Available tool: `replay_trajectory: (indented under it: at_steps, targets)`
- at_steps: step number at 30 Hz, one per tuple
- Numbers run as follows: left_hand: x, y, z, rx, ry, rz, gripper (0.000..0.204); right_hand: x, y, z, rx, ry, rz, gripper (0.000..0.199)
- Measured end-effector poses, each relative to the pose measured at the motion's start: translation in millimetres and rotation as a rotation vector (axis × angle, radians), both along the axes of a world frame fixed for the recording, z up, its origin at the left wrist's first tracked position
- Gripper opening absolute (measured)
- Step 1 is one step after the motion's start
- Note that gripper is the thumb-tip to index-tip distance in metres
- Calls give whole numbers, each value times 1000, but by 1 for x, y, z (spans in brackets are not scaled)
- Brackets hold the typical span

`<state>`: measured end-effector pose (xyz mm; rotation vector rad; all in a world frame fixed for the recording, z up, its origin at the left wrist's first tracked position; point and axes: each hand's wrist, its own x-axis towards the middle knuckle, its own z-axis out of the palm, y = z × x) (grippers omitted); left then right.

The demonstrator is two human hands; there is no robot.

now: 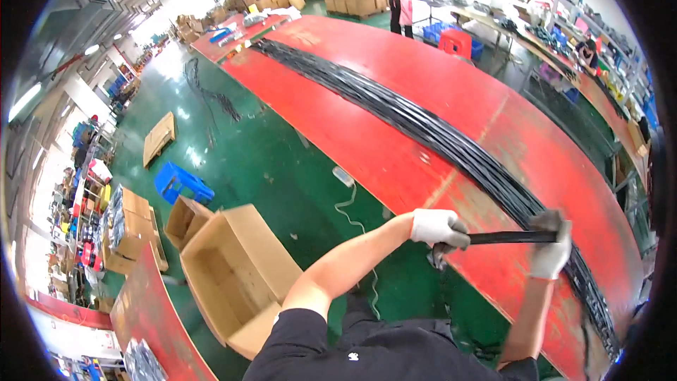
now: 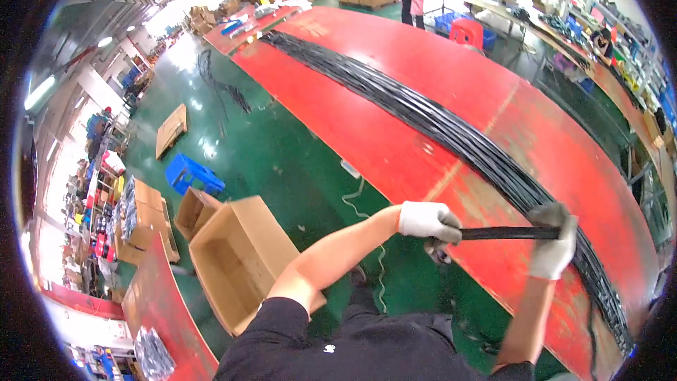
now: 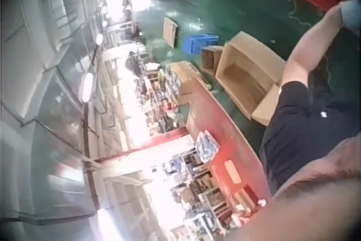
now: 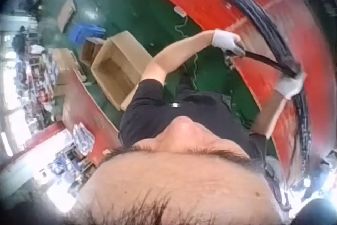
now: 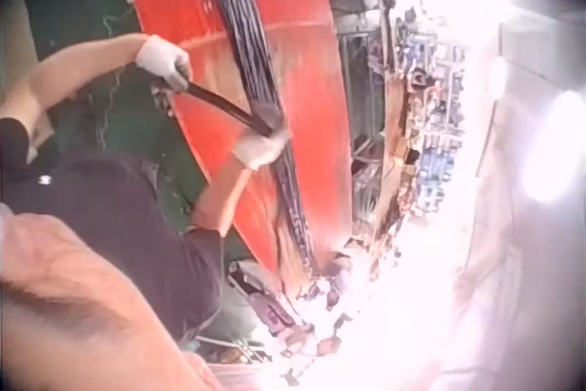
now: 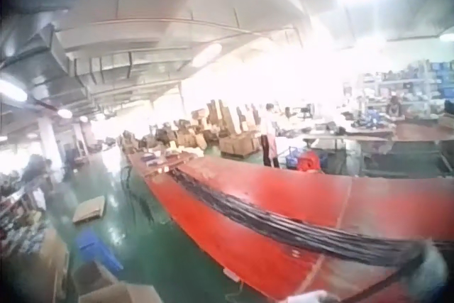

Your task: The recorder is inspecting and organizing long black rubber gaskets on a long red table in an assembly environment.

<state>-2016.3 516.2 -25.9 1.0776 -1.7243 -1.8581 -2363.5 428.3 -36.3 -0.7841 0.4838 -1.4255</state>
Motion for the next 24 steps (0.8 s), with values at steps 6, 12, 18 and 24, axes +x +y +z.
replay_trajectory:
  at_steps: [6,12,18,24]
  targets:
    - [240,6,-9,169,150,80,35,-45,-133,44,206,-22,-529,47]
    - [401,-42,48,58,70,252,37,368,-39,37,164,-112,-416,31]
    - [543,-117,36,-3,10,43,33,663,-25,43,217,-179,39,43]
    - [808,-126,11,198,-164,79,31,553,-274,-20,179,-108,-363,41]
